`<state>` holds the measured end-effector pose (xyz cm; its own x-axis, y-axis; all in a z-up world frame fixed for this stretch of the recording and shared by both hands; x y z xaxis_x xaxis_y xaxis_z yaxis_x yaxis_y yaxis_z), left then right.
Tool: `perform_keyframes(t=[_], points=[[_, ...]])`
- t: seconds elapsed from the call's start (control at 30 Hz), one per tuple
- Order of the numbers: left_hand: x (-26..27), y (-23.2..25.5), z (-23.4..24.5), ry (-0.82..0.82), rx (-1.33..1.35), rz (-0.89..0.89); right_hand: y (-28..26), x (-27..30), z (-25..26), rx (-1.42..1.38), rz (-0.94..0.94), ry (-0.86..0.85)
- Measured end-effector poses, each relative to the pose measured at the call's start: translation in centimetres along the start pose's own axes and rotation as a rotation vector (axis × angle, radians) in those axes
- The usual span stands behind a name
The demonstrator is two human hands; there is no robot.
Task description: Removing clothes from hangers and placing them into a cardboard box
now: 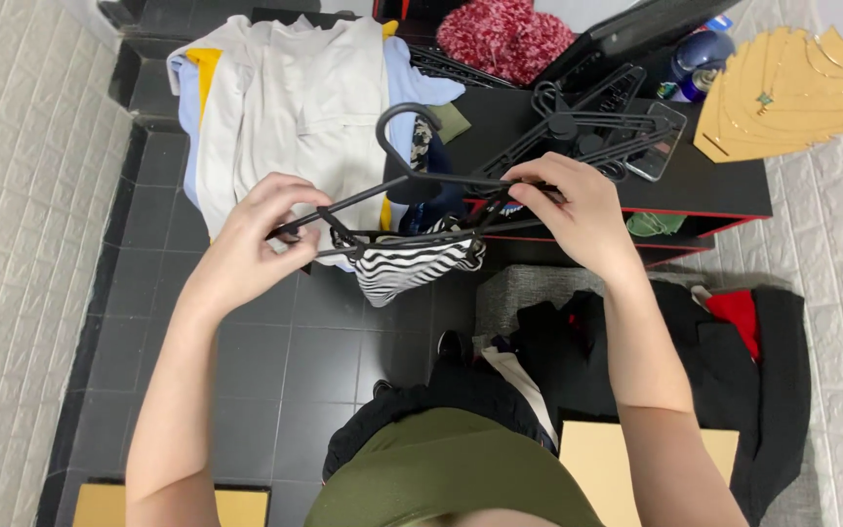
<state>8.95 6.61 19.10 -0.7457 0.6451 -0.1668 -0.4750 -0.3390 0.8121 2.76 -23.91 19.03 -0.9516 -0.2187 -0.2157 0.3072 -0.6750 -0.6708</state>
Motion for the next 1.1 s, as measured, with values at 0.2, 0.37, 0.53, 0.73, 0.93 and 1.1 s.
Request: perform_keyframes(t=[0.2,0.37,0.53,0.73,0.93,1.1], points=[[-1.3,0.1,-0.1,0.042,-0.086,-0.015,1.5,-0.7,0.8,-0.086,0.006,0.019],[-3.5,1.0,-0.8,0.013,-0.203,-0.056,2.0,-1.1,2.8,0.049,0.113,0.079],[-6.3,0.7,-2.2,-0.04,-0.206,-0.093,4.4,-0.5,4.8,0.007,0.087,0.083],[-8.9,0.5,-3.3,-0.073,-0.097,-0.084,5.2,3.1,6.4,-0.06,-0.082,0.038],[-10.1,-0.7,-6.3,-0.209,0.019,-0.098,5.0,9.5,6.7,0.184,-0.154,0.377],[-8.3,0.4,-11.7,-0.355,0.06,-0.183,0.0,17.3,2.9,0.385,-0.223,0.819]])
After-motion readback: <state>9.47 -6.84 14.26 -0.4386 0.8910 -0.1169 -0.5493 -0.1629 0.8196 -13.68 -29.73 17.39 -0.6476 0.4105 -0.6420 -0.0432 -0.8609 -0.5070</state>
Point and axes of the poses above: each hand's wrist, its own x-axis away from the middle knuckle, its own z-axis out of the back of the hand, y = z × x, the point moved 9 cm from there along -x, towards the middle knuckle, and after that the axes turned 8 degrees about -y, right-handed, at the moved point
